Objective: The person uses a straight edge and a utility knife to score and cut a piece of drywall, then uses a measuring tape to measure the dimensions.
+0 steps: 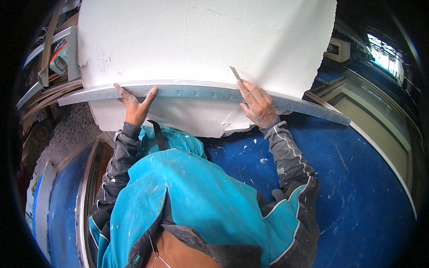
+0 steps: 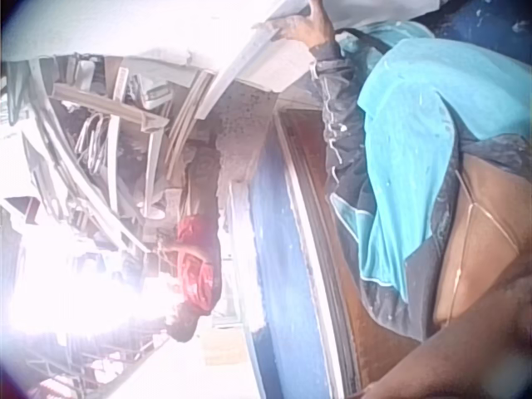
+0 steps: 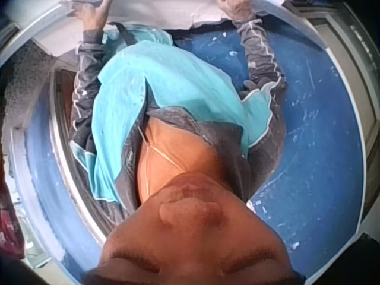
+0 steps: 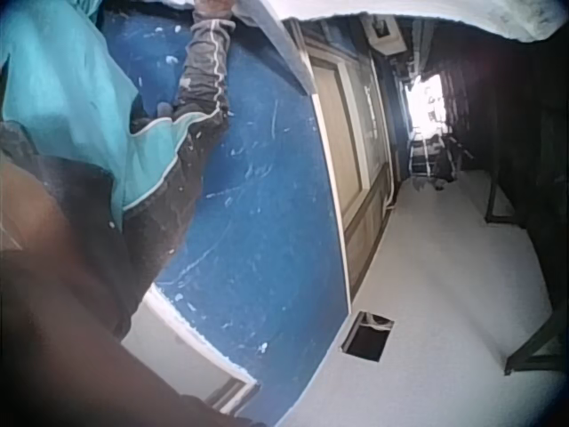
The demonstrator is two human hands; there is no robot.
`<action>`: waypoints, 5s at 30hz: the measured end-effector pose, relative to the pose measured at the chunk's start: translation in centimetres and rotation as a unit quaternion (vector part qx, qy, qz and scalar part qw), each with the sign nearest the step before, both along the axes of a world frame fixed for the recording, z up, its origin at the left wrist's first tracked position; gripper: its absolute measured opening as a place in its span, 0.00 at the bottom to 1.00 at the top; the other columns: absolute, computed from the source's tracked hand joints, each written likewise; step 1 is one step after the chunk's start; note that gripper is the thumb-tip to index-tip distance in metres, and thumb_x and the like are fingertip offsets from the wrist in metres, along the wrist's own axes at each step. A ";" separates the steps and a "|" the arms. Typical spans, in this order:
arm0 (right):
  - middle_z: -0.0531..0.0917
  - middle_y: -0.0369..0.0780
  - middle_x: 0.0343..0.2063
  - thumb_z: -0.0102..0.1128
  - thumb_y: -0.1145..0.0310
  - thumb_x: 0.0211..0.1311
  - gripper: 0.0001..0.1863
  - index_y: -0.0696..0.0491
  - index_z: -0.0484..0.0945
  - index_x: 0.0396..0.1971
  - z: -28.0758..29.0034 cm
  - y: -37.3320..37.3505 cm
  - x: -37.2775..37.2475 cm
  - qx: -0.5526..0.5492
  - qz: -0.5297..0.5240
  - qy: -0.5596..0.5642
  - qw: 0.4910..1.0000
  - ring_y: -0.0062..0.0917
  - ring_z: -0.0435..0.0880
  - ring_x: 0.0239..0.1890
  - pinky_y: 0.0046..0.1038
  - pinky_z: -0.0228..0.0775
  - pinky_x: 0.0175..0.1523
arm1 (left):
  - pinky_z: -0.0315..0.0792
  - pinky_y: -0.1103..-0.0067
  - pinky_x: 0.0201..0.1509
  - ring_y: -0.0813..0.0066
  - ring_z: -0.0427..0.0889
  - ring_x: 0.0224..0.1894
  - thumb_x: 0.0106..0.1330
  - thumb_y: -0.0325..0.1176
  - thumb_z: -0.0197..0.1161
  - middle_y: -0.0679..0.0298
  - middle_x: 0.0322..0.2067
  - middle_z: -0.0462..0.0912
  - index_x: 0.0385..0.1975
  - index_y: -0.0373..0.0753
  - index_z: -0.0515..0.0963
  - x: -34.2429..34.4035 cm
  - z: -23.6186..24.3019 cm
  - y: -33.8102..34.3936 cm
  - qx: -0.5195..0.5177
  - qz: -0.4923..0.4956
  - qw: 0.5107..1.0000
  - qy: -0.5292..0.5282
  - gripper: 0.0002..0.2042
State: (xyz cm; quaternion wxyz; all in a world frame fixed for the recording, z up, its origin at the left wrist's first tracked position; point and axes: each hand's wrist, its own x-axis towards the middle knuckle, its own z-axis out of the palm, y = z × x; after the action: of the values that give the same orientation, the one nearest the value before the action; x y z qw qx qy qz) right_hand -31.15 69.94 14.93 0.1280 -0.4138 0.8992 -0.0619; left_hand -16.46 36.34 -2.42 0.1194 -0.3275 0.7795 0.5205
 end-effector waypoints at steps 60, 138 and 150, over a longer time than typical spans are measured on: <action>0.76 0.47 0.56 0.80 0.79 0.34 0.59 0.53 0.59 0.73 0.5 -0.2 -0.4 -0.034 -0.048 -0.033 0.998 0.39 0.83 0.53 0.34 0.80 0.56 | 0.20 0.59 0.78 0.38 0.24 0.77 0.53 0.70 0.69 0.25 0.71 0.25 0.68 0.18 0.20 -0.2 0.5 -0.1 0.011 0.009 1.000 -0.002 0.74; 0.81 0.47 0.54 0.72 0.85 0.38 0.52 0.55 0.64 0.71 0.3 0.0 -0.1 -0.001 -0.057 0.011 0.998 0.43 0.81 0.56 0.38 0.76 0.58 | 0.74 0.60 0.59 0.43 0.77 0.56 0.46 0.56 0.82 0.38 0.54 0.71 0.67 0.36 0.58 -0.6 5.1 -0.6 -0.046 0.124 0.990 0.052 0.53; 0.80 0.47 0.55 0.73 0.85 0.36 0.52 0.56 0.64 0.70 0.4 0.1 -0.3 0.002 -0.046 0.010 0.999 0.43 0.81 0.57 0.38 0.76 0.58 | 0.75 0.61 0.58 0.44 0.78 0.55 0.45 0.58 0.81 0.39 0.53 0.74 0.66 0.35 0.60 -0.7 5.0 -0.6 -0.059 0.116 0.991 0.036 0.52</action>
State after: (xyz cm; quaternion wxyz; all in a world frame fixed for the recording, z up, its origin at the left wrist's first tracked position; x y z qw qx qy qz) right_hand -31.45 70.01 15.37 0.1167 -0.3726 0.9186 -0.0615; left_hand -17.19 35.76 2.61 0.0104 -0.4030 0.7692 0.4959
